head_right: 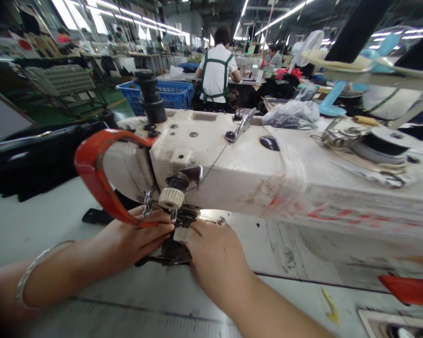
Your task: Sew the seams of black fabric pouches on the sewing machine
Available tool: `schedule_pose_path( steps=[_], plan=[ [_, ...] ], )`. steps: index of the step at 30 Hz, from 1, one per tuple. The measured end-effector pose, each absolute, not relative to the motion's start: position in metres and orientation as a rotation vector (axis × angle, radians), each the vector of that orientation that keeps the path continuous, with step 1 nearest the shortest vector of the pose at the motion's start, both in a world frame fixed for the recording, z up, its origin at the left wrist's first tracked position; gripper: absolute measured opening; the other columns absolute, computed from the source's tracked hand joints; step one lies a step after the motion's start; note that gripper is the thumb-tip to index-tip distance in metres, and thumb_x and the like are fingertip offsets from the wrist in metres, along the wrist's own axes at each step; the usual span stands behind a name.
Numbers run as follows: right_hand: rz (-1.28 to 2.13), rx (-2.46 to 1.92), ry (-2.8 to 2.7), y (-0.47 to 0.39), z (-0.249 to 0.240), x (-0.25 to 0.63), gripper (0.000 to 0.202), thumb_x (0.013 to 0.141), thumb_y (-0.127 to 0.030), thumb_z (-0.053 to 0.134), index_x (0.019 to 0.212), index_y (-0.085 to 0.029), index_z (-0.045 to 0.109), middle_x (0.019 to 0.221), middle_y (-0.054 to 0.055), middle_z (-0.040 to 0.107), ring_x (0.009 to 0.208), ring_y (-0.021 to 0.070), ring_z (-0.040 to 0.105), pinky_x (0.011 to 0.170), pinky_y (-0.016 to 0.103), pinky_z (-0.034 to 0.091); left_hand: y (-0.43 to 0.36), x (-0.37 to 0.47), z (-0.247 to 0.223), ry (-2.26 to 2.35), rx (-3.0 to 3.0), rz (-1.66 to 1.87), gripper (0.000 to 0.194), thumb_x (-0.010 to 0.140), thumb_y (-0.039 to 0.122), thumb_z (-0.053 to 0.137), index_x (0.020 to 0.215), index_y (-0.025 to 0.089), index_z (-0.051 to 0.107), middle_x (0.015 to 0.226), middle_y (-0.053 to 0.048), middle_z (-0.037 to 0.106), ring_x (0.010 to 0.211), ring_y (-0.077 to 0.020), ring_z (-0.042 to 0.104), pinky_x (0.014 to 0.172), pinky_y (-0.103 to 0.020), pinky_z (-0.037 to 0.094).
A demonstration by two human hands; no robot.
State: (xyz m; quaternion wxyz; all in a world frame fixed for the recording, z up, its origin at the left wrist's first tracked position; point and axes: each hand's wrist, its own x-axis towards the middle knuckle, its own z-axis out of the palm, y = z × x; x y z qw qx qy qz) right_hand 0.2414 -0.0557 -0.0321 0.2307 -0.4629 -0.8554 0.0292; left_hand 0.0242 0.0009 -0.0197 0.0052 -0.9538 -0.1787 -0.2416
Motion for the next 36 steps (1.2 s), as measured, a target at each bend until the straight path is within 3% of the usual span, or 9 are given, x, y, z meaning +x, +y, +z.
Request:
schedule_pose_path(
  steps=[6, 11, 22, 29, 36],
  plan=[
    [0.007, -1.275, -2.308, -0.055, -0.034, 0.236, 0.022, 0.082, -0.011, 0.054, 0.095, -0.021, 0.069, 0.09, 0.007, 0.073, 0.069, 0.0206, 0.065, 0.058, 0.029, 0.049, -0.003, 0.026, -0.019, -0.697, -3.048, -0.785, 0.032, 0.102, 0.015, 0.037, 0.092, 0.013, 0.067, 0.094, -0.007, 0.07, 0.087, -0.0172, 0.064, 0.088, -0.029, 0.055],
    [-0.011, -1.3, -2.305, -0.056, -0.033, 0.234, 0.035, 0.069, -0.002, 0.054, 0.093, -0.021, 0.069, 0.088, 0.006, 0.074, 0.065, 0.0202, 0.065, 0.055, 0.028, 0.049, -0.002, 0.027, -0.016, -0.635, -3.009, -0.84, 0.036, 0.102, 0.013, 0.034, 0.089, 0.013, 0.067, 0.093, -0.008, 0.071, 0.085, -0.0173, 0.064, 0.085, -0.028, 0.055],
    [-0.046, -1.383, -2.34, -0.046, -0.037, 0.236, 0.035, 0.071, -0.003, 0.056, 0.097, -0.021, 0.071, 0.088, 0.005, 0.075, 0.068, 0.0196, 0.066, 0.059, 0.027, 0.049, 0.016, 0.027, -0.036, -0.624, -2.891, -0.949, 0.029, 0.095, 0.007, 0.039, 0.096, 0.017, 0.066, 0.091, -0.005, 0.072, 0.087, -0.0175, 0.069, 0.083, -0.032, 0.059],
    [-0.068, -1.475, -2.374, -0.043, -0.036, 0.236, 0.017, 0.078, -0.009, 0.06, 0.086, -0.019, 0.071, 0.078, 0.007, 0.071, 0.067, 0.0209, 0.065, 0.055, 0.028, 0.045, 0.014, 0.029, -0.033, -0.659, -2.878, -0.869, 0.029, 0.097, 0.007, 0.037, 0.093, 0.014, 0.065, 0.092, -0.007, 0.072, 0.089, -0.0193, 0.069, 0.084, -0.033, 0.058],
    [-0.061, -1.478, -2.344, -0.044, -0.035, 0.236, 0.02, 0.079, -0.012, 0.061, 0.095, -0.02, 0.071, 0.086, 0.006, 0.073, 0.07, 0.0207, 0.067, 0.058, 0.028, 0.046, 0.013, 0.031, -0.028, -0.676, -2.896, -0.848, 0.032, 0.095, 0.004, 0.036, 0.088, 0.013, 0.066, 0.086, -0.007, 0.072, 0.084, -0.0201, 0.069, 0.081, -0.033, 0.059]
  ],
)
